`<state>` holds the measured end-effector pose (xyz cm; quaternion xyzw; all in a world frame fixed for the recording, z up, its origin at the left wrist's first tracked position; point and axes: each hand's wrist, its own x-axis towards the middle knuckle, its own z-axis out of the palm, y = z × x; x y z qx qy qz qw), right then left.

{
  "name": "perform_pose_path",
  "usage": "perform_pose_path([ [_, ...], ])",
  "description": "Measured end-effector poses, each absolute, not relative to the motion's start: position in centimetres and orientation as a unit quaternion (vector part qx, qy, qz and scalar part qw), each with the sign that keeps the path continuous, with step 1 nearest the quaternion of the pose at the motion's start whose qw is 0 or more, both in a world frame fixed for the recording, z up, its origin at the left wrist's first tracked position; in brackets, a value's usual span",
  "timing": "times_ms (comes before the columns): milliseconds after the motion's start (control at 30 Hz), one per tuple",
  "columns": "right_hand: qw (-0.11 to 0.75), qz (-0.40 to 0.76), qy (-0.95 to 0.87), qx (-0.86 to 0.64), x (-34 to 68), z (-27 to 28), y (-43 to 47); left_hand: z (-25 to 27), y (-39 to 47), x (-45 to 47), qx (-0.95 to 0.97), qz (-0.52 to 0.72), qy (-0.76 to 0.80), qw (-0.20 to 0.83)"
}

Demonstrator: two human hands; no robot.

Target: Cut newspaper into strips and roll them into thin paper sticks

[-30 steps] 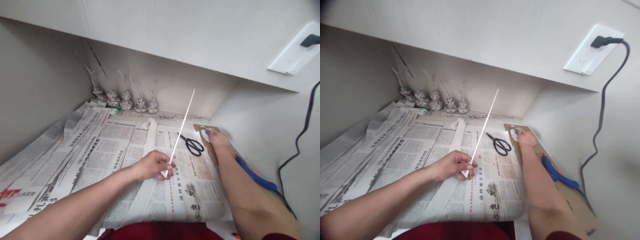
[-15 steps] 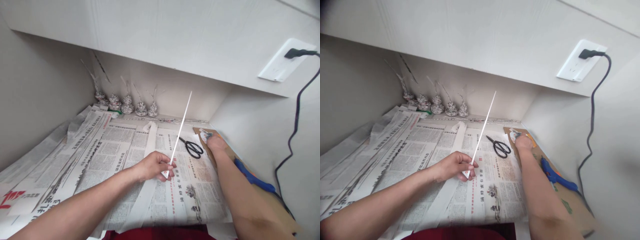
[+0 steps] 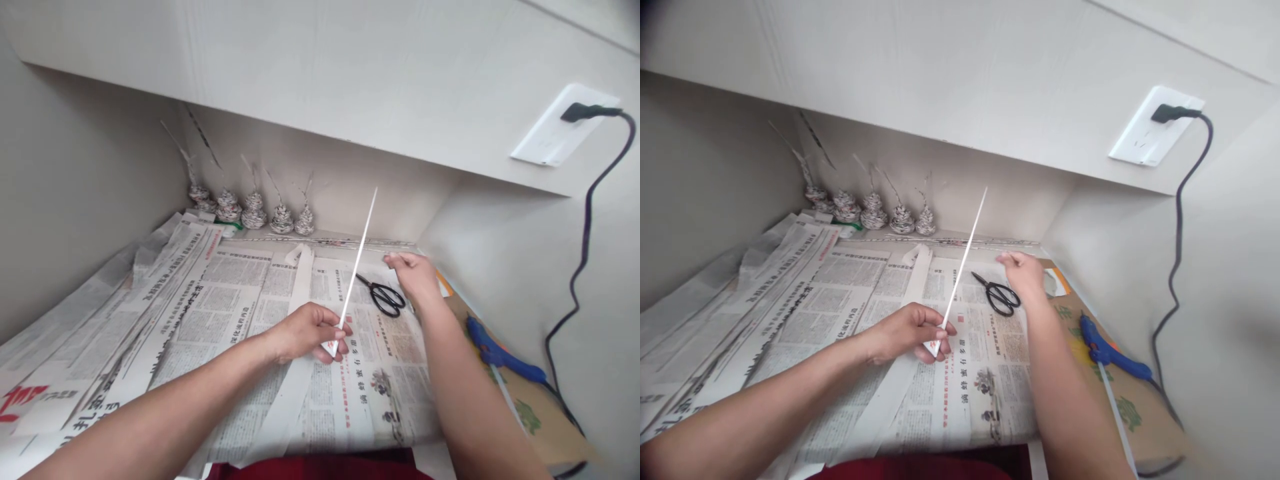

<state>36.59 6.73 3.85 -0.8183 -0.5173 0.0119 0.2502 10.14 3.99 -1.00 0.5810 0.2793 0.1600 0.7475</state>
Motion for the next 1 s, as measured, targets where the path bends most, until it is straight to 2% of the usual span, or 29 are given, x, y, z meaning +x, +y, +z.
perform_pose_path([
  [33,0.292,0.081,-0.541,-0.784,35.6,3.9,6.7,-0.9,4.0,10.1,0.581,0.16,0.282,0.747],
  [100,0.414,0.3,-0.556,-0.655,33.9,3.6,6.5,-0.8,4.0,10.1,0.582,0.156,0.284,0.746],
  [167,0.479,0.465,-0.531,-0.522,32.6,3.0,6.2,-0.9,3.9,10.2,0.582,0.147,0.284,0.748],
  [267,0.498,0.556,-0.506,-0.433,31.9,2.1,5.8,-1.1,3.6,10.2,0.582,0.124,0.281,0.753],
  [633,0.559,0.552,-0.452,-0.423,31.9,1.7,5.5,-1.3,3.0,10.5,0.595,0.097,0.303,0.738],
  [900,0.585,0.456,-0.475,-0.474,31.3,1.8,5.3,-1.8,2.8,10.9,0.612,0.111,0.337,0.707],
  [1000,0.602,0.387,-0.486,-0.502,30.8,1.8,5.2,-2.0,2.8,10.9,0.619,0.119,0.341,0.697],
])
